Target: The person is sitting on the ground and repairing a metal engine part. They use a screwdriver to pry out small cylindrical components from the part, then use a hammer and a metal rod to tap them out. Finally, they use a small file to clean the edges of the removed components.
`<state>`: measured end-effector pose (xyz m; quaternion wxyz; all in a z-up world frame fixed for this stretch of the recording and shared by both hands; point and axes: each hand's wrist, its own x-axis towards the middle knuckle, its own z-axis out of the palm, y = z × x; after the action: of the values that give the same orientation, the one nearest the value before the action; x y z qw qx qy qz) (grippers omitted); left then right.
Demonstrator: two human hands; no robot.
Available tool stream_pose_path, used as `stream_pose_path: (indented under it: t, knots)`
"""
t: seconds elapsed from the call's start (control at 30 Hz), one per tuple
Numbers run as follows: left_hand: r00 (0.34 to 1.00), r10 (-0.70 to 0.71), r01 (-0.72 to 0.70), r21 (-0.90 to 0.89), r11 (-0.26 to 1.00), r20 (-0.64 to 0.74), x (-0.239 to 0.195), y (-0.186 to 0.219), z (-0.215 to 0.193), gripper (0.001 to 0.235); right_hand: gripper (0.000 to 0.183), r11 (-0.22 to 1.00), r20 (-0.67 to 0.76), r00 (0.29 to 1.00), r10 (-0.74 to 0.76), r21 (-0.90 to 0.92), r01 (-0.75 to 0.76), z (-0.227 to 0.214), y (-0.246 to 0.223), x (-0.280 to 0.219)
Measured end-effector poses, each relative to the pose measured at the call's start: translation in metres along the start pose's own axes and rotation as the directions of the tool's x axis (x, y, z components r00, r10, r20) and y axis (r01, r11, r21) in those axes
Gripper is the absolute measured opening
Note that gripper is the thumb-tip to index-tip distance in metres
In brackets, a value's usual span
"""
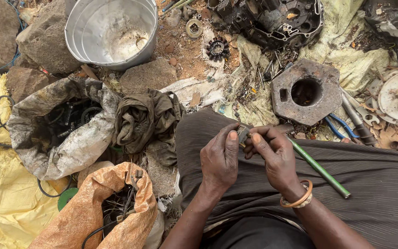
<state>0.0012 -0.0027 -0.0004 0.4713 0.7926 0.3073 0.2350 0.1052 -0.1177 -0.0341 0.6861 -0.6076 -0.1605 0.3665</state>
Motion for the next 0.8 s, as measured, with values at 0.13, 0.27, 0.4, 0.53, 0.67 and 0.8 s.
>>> stream_pose_path:
  t: [0.13,0.27,0.4,0.53,0.67,0.8]
  knots:
    - [0.998,0.055,-0.054,0.032,0.998,-0.011,-0.002,-0.001,0.002,0.051,0.022,0.991,0.047,0.996,0.071,0.106,-0.076,-0.002,0.007,-0.002]
    - [0.996,0.094,-0.094,0.104,0.99,0.001,-0.002,-0.003,0.001,0.049,0.039,0.93,0.109,0.974,0.2,0.29,-0.224,0.0,0.004,-0.004]
    - [0.998,0.059,-0.06,0.096,0.994,0.016,-0.004,-0.005,0.003,0.048,0.027,0.946,0.012,0.986,0.164,0.283,-0.161,-0.003,-0.003,-0.005]
    - [0.995,0.098,-0.097,0.117,0.988,0.001,-0.004,-0.007,0.004,0.048,0.035,0.923,0.056,0.964,0.259,0.281,-0.264,-0.007,0.0,-0.001]
    - [0.992,0.122,-0.121,0.173,0.977,0.005,-0.006,-0.008,0.008,0.047,0.034,0.929,0.06,0.973,0.224,0.289,-0.232,-0.013,0.014,-0.003]
    - [0.99,0.143,-0.138,0.21,0.968,-0.007,-0.005,-0.007,0.009,0.047,0.032,0.963,0.054,0.987,0.154,0.216,-0.162,-0.013,0.021,-0.003]
